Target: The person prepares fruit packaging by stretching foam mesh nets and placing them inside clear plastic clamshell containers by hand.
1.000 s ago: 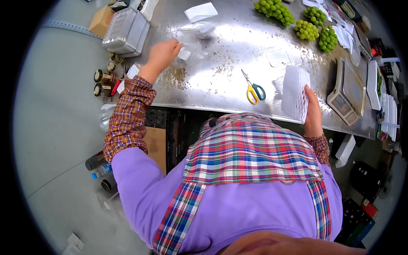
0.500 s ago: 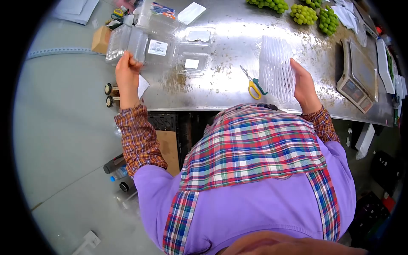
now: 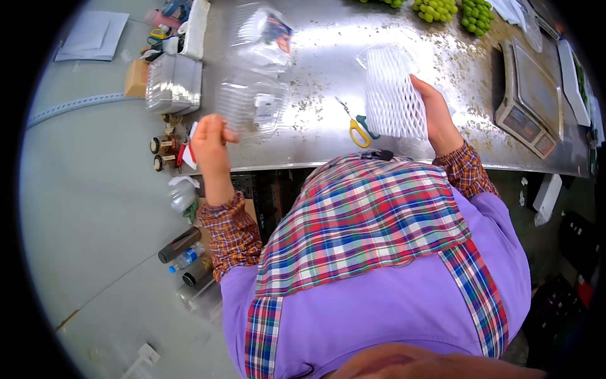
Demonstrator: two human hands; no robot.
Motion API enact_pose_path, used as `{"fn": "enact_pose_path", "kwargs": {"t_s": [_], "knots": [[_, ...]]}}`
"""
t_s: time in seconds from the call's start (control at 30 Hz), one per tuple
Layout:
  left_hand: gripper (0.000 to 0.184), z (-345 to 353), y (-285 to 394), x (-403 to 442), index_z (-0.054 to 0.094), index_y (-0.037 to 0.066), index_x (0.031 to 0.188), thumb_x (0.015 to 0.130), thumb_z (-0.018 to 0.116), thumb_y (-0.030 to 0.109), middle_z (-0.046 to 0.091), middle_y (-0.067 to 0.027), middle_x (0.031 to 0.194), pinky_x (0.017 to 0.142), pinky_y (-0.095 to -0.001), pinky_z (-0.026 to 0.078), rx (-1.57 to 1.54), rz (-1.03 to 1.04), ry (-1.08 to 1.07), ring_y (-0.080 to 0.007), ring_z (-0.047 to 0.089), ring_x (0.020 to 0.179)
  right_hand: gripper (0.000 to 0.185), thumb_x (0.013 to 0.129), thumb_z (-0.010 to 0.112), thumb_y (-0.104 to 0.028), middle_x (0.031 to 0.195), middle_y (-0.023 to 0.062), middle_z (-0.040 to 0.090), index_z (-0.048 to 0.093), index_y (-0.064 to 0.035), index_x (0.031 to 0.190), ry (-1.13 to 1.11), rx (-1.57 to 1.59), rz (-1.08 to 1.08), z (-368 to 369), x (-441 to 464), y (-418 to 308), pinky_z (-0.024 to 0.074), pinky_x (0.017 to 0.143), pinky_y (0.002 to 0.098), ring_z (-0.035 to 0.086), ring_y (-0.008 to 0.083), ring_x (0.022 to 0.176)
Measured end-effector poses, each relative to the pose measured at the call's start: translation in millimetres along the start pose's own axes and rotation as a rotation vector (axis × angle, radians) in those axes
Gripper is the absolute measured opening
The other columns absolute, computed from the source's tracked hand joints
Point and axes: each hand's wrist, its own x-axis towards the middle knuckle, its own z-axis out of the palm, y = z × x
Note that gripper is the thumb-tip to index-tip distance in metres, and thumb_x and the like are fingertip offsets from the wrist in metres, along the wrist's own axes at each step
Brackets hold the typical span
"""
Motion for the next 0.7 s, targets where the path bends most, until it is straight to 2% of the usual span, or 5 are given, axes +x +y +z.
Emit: {"fn": "enact_pose_path", "kwargs": {"t_s": [0.17, 0.3, 0.4, 0.5, 0.7], "knots": [[0.023, 99.3, -37.9, -34.4, 0.061, 0.001, 0.083, 0.092, 0.057, 0.022, 0.06, -0.0124, 0.059, 0.054, -0.0362, 0.049, 0.963, 0.536, -0.055, -0.0283, 0.06, 0.054, 0.028, 0.096, 0.052, -0.019, 0.105, 0.0103, 0.065, 0.055, 0.0027, 0.113, -0.013, -0.192, -0.236, -5.3, 8.8, -7.2, 0.0544, 0.081, 0.0329, 0.065, 0.0186, 0.092], [0.039, 157.9, -79.8, -56.8, 0.061, -0.001, 0.102, 0.089, 0.06, 0.036, 0.066, -0.022, 0.086, 0.064, -0.0431, 0.052, 1.189, 0.174, -0.524, -0.0375, 0.065, 0.077, 0.022, 0.094, 0.056, -0.016, 0.102, 0.0056, 0.064, 0.056, -0.0006, 0.109, -0.027, -0.356, -0.405, 3.3, 9.0, -8.5, 0.0503, 0.082, 0.0285, 0.062, 0.013, 0.093], [0.049, 152.4, -105.1, -51.3, 0.057, -0.002, 0.115, 0.088, 0.06, 0.038, 0.064, -0.0252, 0.102, 0.073, -0.0425, 0.052, 0.953, 0.042, -0.729, -0.0385, 0.064, 0.089, 0.027, 0.091, 0.061, -0.015, 0.1, 0.0041, 0.063, 0.055, 0.0003, 0.113, -0.001, -0.53, -0.493, 29.1, 5.2, 9.6, 0.0492, 0.079, 0.0254, 0.06, 0.0105, 0.091], [0.051, 141.8, -101.7, -49.7, 0.055, -0.001, 0.122, 0.088, 0.061, 0.036, 0.062, -0.0267, 0.109, 0.08, -0.0391, 0.051, 0.758, 0.086, -0.696, -0.038, 0.064, 0.092, 0.029, 0.089, 0.065, -0.015, 0.098, 0.0044, 0.064, 0.057, 0.0007, 0.111, -0.097, -0.822, -0.664, 48.8, 10.7, 28.8, 0.0496, 0.075, 0.0248, 0.06, 0.0106, 0.087], [0.02, 44.5, -99.9, -45.6, 0.058, 0.002, 0.111, 0.093, 0.054, 0.009, 0.063, -0.007, 0.097, 0.073, -0.0254, 0.049, 0.298, 0.1, 0.117, -0.0124, 0.06, 0.085, 0.027, 0.07, 0.069, -0.001, 0.091, 0.0095, 0.058, 0.059, -0.0061, 0.095, -0.52, -1.536, -1.283, 80.3, 36.6, 106.7, 0.0496, 0.07, 0.0357, 0.059, 0.0282, 0.083]]}}
